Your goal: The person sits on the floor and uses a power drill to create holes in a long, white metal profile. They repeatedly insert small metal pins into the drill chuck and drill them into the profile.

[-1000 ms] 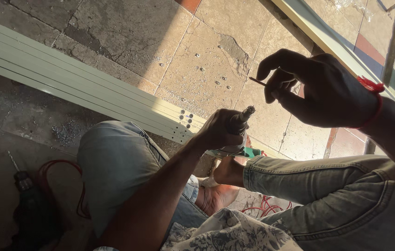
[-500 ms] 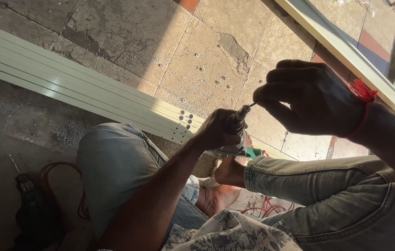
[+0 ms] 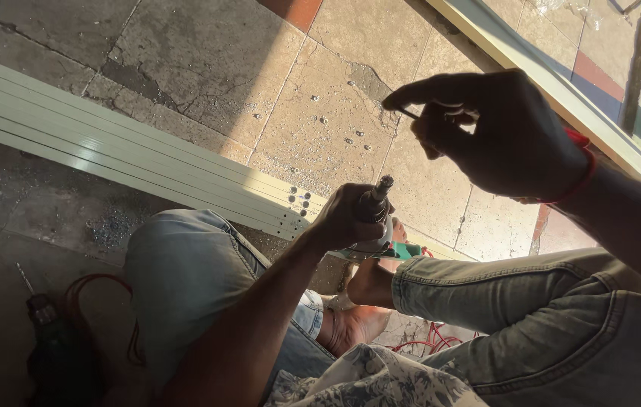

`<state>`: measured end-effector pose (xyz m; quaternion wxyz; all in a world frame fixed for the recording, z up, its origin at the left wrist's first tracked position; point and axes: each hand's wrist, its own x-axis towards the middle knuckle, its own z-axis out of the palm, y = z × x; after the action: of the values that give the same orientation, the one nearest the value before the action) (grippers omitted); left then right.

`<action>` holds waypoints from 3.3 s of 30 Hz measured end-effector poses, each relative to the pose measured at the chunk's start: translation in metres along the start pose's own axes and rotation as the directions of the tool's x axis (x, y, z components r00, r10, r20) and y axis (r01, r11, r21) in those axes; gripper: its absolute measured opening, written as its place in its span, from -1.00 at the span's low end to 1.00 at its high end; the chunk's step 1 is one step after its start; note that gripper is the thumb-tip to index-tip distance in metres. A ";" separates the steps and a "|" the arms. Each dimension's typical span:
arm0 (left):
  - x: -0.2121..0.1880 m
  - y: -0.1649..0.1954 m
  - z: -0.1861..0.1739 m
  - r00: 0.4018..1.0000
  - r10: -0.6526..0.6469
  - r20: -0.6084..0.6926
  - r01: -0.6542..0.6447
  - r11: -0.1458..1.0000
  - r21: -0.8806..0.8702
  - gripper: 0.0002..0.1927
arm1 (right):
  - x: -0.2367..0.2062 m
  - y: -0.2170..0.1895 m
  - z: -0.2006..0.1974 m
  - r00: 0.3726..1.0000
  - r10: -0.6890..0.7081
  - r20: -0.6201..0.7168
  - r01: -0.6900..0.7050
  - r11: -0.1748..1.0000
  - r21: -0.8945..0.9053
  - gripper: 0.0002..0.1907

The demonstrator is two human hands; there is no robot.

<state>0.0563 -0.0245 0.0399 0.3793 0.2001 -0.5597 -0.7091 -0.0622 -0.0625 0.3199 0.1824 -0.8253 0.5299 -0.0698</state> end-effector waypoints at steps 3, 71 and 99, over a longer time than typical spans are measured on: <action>0.000 0.000 0.002 0.999 -0.036 -0.003 0.036 0.991 0.133 -0.63 | 0.000 0.003 0.012 0.980 -0.167 0.104 0.180 0.976 -0.125 -0.76; 0.004 0.005 0.011 0.954 -0.035 -0.297 0.096 0.976 0.194 -0.79 | -0.011 0.026 0.045 0.897 -0.441 0.004 0.410 0.831 -0.375 -0.88; 0.003 -0.002 0.009 0.950 -0.109 -0.292 0.147 0.983 0.112 -0.78 | -0.018 0.052 0.067 0.996 0.065 0.055 -0.072 0.988 0.138 -0.83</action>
<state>0.0474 -0.0213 0.0408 0.3948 0.3606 -0.5310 -0.6574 -0.0934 -0.0499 0.2400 0.2555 -0.7934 0.5468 -0.0795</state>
